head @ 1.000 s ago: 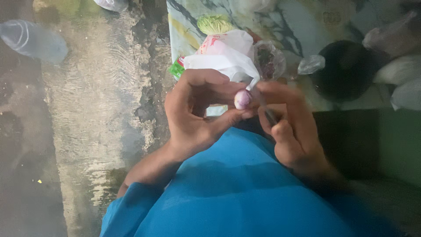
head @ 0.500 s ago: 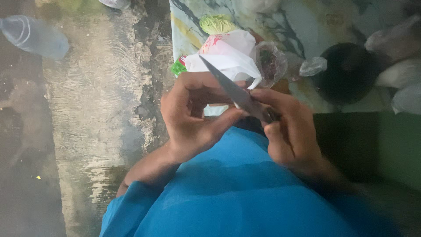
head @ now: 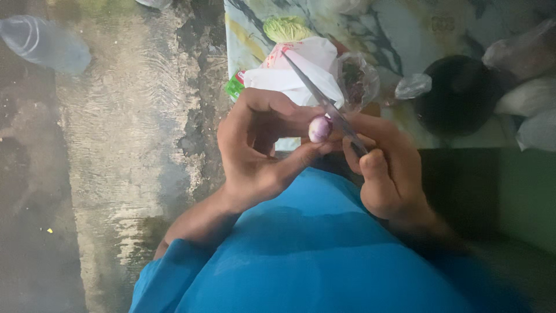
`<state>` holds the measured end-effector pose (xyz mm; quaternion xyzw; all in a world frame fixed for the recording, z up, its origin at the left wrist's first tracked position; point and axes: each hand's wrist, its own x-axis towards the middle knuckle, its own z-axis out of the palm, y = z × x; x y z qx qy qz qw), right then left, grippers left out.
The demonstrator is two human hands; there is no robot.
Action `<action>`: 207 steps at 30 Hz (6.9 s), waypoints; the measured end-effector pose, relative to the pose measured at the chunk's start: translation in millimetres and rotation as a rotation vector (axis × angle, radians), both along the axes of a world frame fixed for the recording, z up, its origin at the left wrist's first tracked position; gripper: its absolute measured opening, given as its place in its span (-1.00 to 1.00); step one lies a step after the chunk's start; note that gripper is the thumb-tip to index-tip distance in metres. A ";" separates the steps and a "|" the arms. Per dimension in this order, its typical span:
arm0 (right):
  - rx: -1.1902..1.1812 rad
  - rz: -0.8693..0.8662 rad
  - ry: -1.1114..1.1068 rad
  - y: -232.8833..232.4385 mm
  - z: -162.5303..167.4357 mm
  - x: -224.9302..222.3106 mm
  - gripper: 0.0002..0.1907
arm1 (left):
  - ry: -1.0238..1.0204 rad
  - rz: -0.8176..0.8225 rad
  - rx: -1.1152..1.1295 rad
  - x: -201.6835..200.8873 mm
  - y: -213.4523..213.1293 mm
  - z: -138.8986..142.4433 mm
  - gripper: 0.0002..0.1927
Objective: The person peels several small red onions one by one using a knife, removing the outer skin and placing the peeled onions on a wooden cutting board. The person briefly walks to the stove and returns to continue peeling.
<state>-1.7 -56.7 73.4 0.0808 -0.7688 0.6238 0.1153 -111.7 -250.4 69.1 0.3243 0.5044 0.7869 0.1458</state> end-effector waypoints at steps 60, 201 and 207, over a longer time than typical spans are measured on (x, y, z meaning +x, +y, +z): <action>0.013 0.095 0.084 -1.5 9.1 11.1 -0.45 | 0.009 -0.065 0.025 17.9 -2.2 3.0 -0.61; -0.206 2.689 0.364 -1020.7 14.4 -161.0 -0.41 | 0.105 2.724 -0.238 125.8 -678.5 40.7 -0.44; -0.283 2.902 0.420 -1084.0 24.2 -70.0 -0.46 | 0.002 2.901 -0.161 177.1 -700.6 49.2 -0.47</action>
